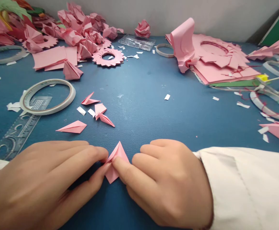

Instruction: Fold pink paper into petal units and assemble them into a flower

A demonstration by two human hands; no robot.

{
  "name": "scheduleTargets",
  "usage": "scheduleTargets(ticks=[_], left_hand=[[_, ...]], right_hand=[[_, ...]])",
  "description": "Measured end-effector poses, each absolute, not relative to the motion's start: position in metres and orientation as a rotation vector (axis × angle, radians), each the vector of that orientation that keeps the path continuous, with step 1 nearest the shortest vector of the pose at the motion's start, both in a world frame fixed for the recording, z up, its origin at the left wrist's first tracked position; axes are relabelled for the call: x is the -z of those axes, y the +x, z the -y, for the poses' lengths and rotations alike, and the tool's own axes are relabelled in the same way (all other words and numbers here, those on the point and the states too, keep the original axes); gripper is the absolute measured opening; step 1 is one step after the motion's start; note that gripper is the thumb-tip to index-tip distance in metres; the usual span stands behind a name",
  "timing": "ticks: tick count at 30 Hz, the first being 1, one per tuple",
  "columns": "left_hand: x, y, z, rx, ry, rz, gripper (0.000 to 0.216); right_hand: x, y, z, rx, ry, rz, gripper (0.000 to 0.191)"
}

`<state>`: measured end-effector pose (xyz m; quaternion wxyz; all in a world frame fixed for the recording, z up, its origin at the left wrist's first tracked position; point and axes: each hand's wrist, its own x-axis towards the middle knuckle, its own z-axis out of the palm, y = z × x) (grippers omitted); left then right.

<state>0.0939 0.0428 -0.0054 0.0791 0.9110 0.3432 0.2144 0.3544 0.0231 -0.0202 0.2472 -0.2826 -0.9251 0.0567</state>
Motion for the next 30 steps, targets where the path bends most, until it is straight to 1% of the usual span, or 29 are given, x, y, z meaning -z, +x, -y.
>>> scheduleTargets(ticks=[2, 5, 8, 11, 13, 16, 18, 19, 22, 23, 24, 26, 30], left_hand=[[0.005, 0.093, -0.043, -0.641, 2.717, -1.029, 0.026], [0.005, 0.093, -0.045, -0.64, 2.702, -1.031, 0.024], [0.004, 0.095, -0.046, -0.64, 2.687, -1.033, 0.023], [0.001, 0.096, -0.046, -0.637, 2.675, -1.034, 0.021], [-0.002, 0.094, -0.047, -0.631, 2.668, -1.033, 0.019], [-0.009, 0.085, -0.048, -0.626, 2.63, -1.032, 0.013], [-0.012, 0.079, -0.047, -0.644, 2.561, -1.022, 0.013], [-0.012, 0.077, -0.045, -0.647, 2.517, -0.993, 0.017], [-0.006, 0.079, -0.031, -0.727, 2.329, -1.01, 0.036], [-0.003, 0.082, -0.025, -0.887, 2.197, -1.227, 0.04], [0.001, 0.084, -0.018, -0.91, 2.127, -1.332, 0.041], [0.007, 0.089, -0.008, -0.962, 2.072, -1.435, 0.04], [0.011, 0.091, -0.006, -1.046, 2.216, -1.371, 0.034]], right_hand=[[0.021, 0.361, -0.019, -0.153, -0.794, 2.555, 0.043], [0.023, 0.373, -0.008, -0.061, -0.868, 2.544, 0.036], [0.027, 0.381, 0.003, -0.012, -0.92, 2.515, 0.042], [0.026, 0.38, 0.005, -0.006, -0.968, 2.502, 0.041], [0.021, 0.374, 0.0, -0.018, -1.004, 2.488, 0.035], [0.011, 0.363, -0.014, -0.116, -1.009, 2.481, 0.015], [0.007, 0.357, -0.021, -0.214, -0.959, 2.444, 0.023], [0.007, 0.354, -0.023, -0.253, -0.932, 2.41, 0.026], [0.012, 0.349, -0.022, -0.318, -0.929, 2.316, 0.025], [0.015, 0.348, -0.02, -0.34, -0.954, 2.298, 0.022], [0.017, 0.347, -0.018, -0.364, -0.984, 2.28, 0.02], [0.022, 0.345, -0.016, -0.405, -1.019, 2.245, 0.022], [0.022, 0.343, -0.019, -0.413, -0.957, 2.271, 0.022]])
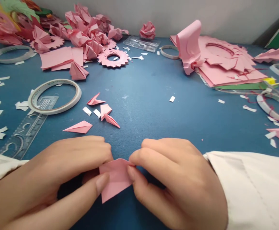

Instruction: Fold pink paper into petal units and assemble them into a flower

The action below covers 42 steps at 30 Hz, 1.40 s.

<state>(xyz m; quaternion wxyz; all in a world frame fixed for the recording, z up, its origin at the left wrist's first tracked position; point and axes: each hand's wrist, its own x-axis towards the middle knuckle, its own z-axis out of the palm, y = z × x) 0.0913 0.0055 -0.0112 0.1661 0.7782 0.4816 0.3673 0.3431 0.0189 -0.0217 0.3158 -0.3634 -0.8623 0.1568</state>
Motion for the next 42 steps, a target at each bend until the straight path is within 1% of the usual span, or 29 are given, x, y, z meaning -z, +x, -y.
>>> scheduleTargets(ticks=[2, 5, 10, 12, 13, 16, 21, 25, 28, 30, 33, 35, 37, 40, 42], left_hand=[[0.01, 0.091, -0.009, -1.001, 2.21, -1.353, 0.032], [0.008, 0.091, -0.015, -0.907, 2.194, -1.373, 0.04], [0.003, 0.085, -0.027, -0.869, 2.367, -1.23, 0.04], [-0.001, 0.08, -0.034, -0.804, 2.476, -1.11, 0.041], [-0.004, 0.077, -0.038, -0.709, 2.527, -1.041, 0.042], [-0.009, 0.071, -0.045, -0.621, 2.632, -0.994, 0.039], [-0.006, 0.081, -0.045, -0.585, 2.73, -1.067, 0.018], [-0.003, 0.084, -0.043, -0.59, 2.776, -1.064, 0.02], [-0.002, 0.076, -0.043, -0.592, 2.81, -1.046, 0.019], [-0.002, 0.069, -0.043, -0.609, 2.857, -0.981, 0.026], [-0.002, 0.063, -0.043, -0.627, 2.911, -0.876, 0.037], [-0.001, 0.065, -0.043, -0.618, 2.897, -0.907, 0.032], [-0.001, 0.071, -0.043, -0.609, 2.865, -0.981, 0.025], [0.001, 0.08, -0.044, -0.605, 2.847, -1.025, 0.027], [0.001, 0.085, -0.046, -0.603, 2.848, -1.022, 0.03]], right_hand=[[0.017, 0.343, -0.021, -0.392, -0.944, 2.316, 0.029], [0.007, 0.343, -0.023, -0.378, -0.952, 2.426, 0.039], [-0.002, 0.346, -0.023, -0.436, -0.969, 2.464, 0.038], [-0.001, 0.346, -0.023, -0.426, -0.965, 2.459, 0.039], [0.0, 0.346, -0.023, -0.406, -0.963, 2.46, 0.039], [0.003, 0.345, -0.023, -0.323, -0.978, 2.477, 0.039], [0.007, 0.344, -0.021, -0.153, -0.922, 2.539, 0.041], [0.007, 0.344, -0.023, 0.008, -0.854, 2.632, 0.046], [0.006, 0.344, -0.022, 0.211, -0.814, 2.64, 0.042], [0.006, 0.345, -0.017, 0.296, -0.807, 2.626, 0.039], [0.014, 0.346, -0.006, 0.291, -0.823, 2.629, 0.034], [0.022, 0.345, 0.001, 0.252, -0.912, 2.469, 0.033], [0.029, 0.344, 0.007, 0.21, -0.945, 2.434, 0.033], [0.035, 0.342, 0.012, 0.198, -0.935, 2.415, 0.031], [0.035, 0.342, 0.012, 0.151, -0.932, 2.441, 0.034]])
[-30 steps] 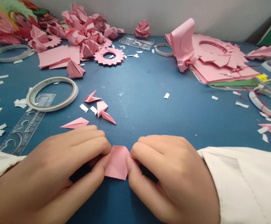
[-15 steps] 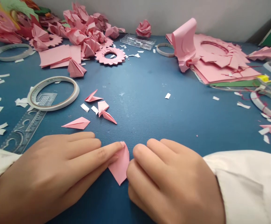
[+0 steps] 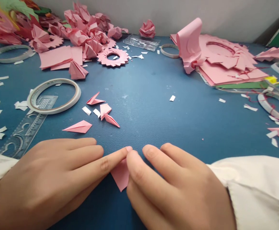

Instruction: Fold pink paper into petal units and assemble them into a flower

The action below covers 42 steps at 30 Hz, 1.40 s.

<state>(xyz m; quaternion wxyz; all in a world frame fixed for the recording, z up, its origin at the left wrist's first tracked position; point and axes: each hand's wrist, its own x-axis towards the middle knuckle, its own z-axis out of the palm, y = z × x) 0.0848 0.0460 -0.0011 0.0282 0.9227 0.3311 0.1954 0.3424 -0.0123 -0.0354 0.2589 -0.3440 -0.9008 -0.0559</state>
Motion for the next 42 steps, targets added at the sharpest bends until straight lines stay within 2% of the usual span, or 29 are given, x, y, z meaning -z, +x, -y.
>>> scheduleTargets(ticks=[9, 18, 24, 28, 29, 31, 42], left_hand=[[0.002, 0.086, -0.047, -0.597, 2.852, -1.026, 0.032], [-0.001, 0.087, -0.046, -0.6, 2.858, -1.021, 0.034], [-0.002, 0.071, -0.044, -0.593, 2.889, -0.96, 0.026], [-0.002, 0.065, -0.044, -0.647, 2.918, -0.887, 0.058], [-0.002, 0.065, -0.044, -0.822, 2.894, -0.99, 0.066], [-0.002, 0.067, -0.044, -0.602, 2.933, -0.82, 0.06], [0.002, 0.071, -0.037, -0.663, 2.9, -0.815, 0.061]], right_hand=[[0.033, 0.339, 0.015, 0.105, -0.98, 2.338, 0.036], [0.028, 0.332, 0.01, 0.052, -0.992, 2.283, 0.03], [0.023, 0.334, 0.0, -0.056, -0.937, 2.275, 0.032], [0.025, 0.338, -0.002, -0.087, -0.929, 2.298, 0.037], [0.026, 0.338, -0.002, -0.082, -0.933, 2.297, 0.039], [0.028, 0.338, -0.001, -0.075, -0.944, 2.291, 0.04], [0.022, 0.339, 0.002, -0.049, -0.936, 2.284, 0.033]])
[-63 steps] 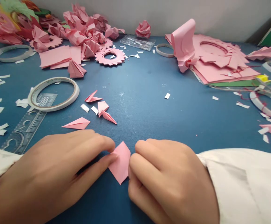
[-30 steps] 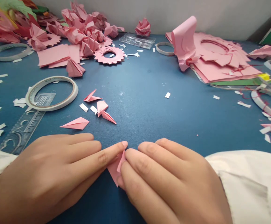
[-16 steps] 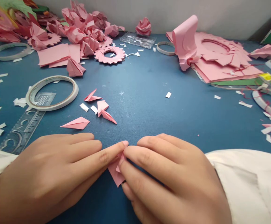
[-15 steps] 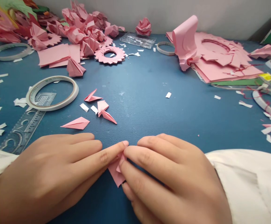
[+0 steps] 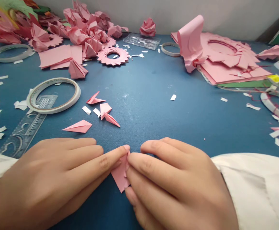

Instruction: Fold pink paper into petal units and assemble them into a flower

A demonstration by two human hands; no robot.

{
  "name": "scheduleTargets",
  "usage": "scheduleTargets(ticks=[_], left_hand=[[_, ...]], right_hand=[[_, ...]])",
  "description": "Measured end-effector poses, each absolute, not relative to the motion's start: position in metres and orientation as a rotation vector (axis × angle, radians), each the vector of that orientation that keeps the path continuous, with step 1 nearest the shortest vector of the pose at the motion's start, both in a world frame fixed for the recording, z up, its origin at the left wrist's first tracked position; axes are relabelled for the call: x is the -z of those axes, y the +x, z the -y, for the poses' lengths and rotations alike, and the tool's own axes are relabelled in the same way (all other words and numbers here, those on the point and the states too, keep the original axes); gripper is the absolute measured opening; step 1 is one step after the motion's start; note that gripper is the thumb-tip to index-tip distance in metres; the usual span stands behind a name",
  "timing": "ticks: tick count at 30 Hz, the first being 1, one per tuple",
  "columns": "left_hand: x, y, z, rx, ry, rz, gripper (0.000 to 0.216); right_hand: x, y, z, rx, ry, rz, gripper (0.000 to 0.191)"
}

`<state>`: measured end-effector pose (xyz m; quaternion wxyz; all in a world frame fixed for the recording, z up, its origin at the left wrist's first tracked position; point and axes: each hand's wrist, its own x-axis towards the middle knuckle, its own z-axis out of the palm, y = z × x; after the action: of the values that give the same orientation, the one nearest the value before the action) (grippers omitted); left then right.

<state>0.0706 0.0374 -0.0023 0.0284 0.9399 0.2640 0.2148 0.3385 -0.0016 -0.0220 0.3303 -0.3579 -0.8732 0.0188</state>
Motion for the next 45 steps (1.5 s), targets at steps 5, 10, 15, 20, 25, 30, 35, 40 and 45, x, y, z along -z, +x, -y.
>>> scheduleTargets(ticks=[5, 10, 15, 20, 25, 30, 35, 40, 45], left_hand=[[0.01, 0.083, -0.017, -0.859, 2.829, -1.131, 0.032], [0.001, 0.087, -0.026, -0.702, 2.837, -1.011, 0.034], [0.006, 0.089, -0.026, -0.7, 2.841, -0.982, 0.033], [0.019, 0.081, -0.013, -0.922, 2.878, -0.996, 0.025], [0.027, 0.079, -0.012, -0.983, 2.89, -0.93, 0.046], [0.028, 0.082, -0.014, -1.0, 2.894, -0.965, 0.045], [0.006, 0.071, -0.022, -0.683, 2.964, -0.6, 0.037], [0.002, 0.076, -0.023, -0.719, 2.908, -0.806, 0.026], [0.007, 0.082, -0.021, -0.743, 2.912, -0.828, 0.032]], right_hand=[[0.026, 0.336, 0.001, -0.001, -0.943, 2.248, 0.032], [0.026, 0.333, -0.004, 0.012, -0.938, 2.259, 0.022], [0.025, 0.333, -0.002, 0.017, -0.927, 2.264, 0.028], [0.025, 0.333, 0.004, 0.011, -0.93, 2.25, 0.027], [0.022, 0.334, -0.003, -0.029, -0.947, 2.225, 0.03], [0.011, 0.343, -0.021, 0.011, -0.941, 2.375, 0.025], [0.007, 0.345, -0.026, -0.001, -0.885, 2.514, 0.024], [0.004, 0.344, -0.026, 0.058, -0.871, 2.533, 0.033], [0.006, 0.349, -0.028, 0.062, -0.818, 2.589, 0.028]])
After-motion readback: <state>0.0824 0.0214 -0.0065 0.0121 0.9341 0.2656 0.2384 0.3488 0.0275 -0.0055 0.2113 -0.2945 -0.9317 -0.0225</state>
